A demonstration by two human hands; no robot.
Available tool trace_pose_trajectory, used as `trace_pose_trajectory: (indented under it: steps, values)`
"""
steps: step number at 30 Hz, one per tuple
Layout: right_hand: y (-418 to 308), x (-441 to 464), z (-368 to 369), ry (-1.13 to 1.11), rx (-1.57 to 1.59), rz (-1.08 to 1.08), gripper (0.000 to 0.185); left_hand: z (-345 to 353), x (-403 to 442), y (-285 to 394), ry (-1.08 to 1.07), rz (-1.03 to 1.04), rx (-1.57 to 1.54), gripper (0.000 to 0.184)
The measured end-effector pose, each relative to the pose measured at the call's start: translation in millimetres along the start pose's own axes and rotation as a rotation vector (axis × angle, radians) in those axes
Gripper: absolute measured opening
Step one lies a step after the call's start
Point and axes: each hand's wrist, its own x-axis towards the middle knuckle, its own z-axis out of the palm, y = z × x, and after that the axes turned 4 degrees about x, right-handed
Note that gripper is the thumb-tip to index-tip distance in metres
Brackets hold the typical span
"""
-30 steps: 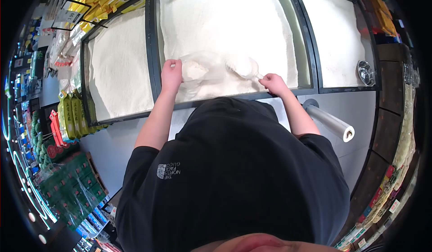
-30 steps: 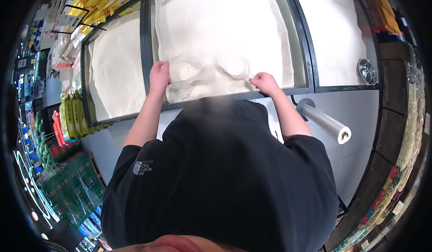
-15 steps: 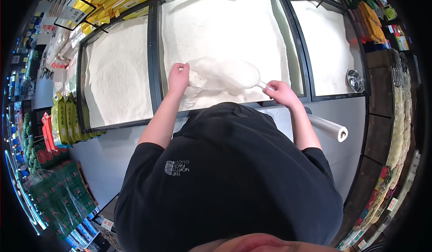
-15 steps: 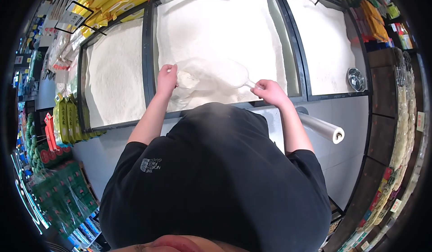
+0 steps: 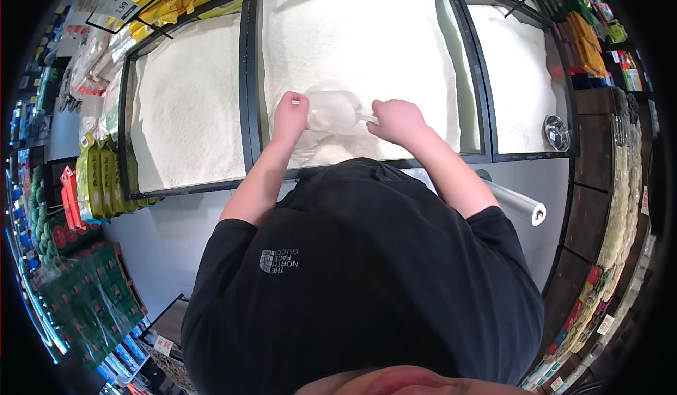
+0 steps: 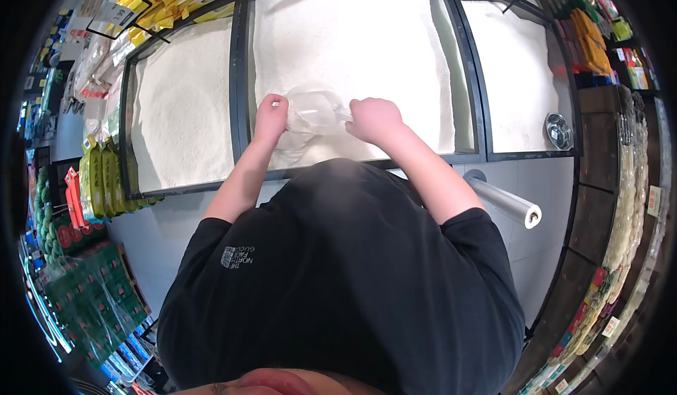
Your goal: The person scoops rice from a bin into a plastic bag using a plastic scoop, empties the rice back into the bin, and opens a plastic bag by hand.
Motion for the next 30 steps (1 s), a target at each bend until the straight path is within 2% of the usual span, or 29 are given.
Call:
trace_pose_trajectory:
  steps: [6, 9, 12, 15, 16, 21, 23, 27, 30]
  values:
    - [87.5, -71.1, 22.1, 0.01, 0.504, 0.296, 0.048, -2.7, 3.4, 4.9, -0.002, -0.06, -0.058, 0.02]
    - [135.9, -93.7, 59.1, -0.031, 0.656, 0.496, 0.049, -2.9, 5.9, 2.8, 0.013, -0.08, -0.045, 0.02]
    - [167.8, -93.2, 99.3, -0.011, 0.579, 0.573, 0.049, -2.9, 5.3, 3.9, 0.023, -0.103, -0.05, 0.021]
    - [175.7, -65.0, 125.2, -0.069, 0.382, 0.501, 0.051, -2.6, 2.0, 6.0, 0.038, -0.11, -0.039, 0.021]
    - [181.3, -49.3, 143.3, -0.04, 0.403, 0.427, 0.052, -2.1, 0.6, 6.4, 0.044, -0.109, -0.036, 0.021]
    - [147.6, 32.1, 169.7, -0.161, 0.834, 0.521, 0.041, -0.6, -9.8, 5.8, 0.057, -0.115, -0.019, 0.021]
    - [146.8, 48.2, 170.7, -0.165, 0.79, 0.486, 0.04, -2.9, -13.6, 7.6, 0.072, -0.119, 0.005, 0.022]
    - [158.9, 32.4, 178.9, -0.105, 0.84, 0.448, 0.036, -10.4, -18.0, 14.5, 0.085, -0.133, 0.04, 0.023]
    - [169.2, -6.3, 167.2, -0.07, 1.024, 0.463, 0.032, -9.9, -19.4, 10.7, 0.101, -0.137, 0.048, 0.022]
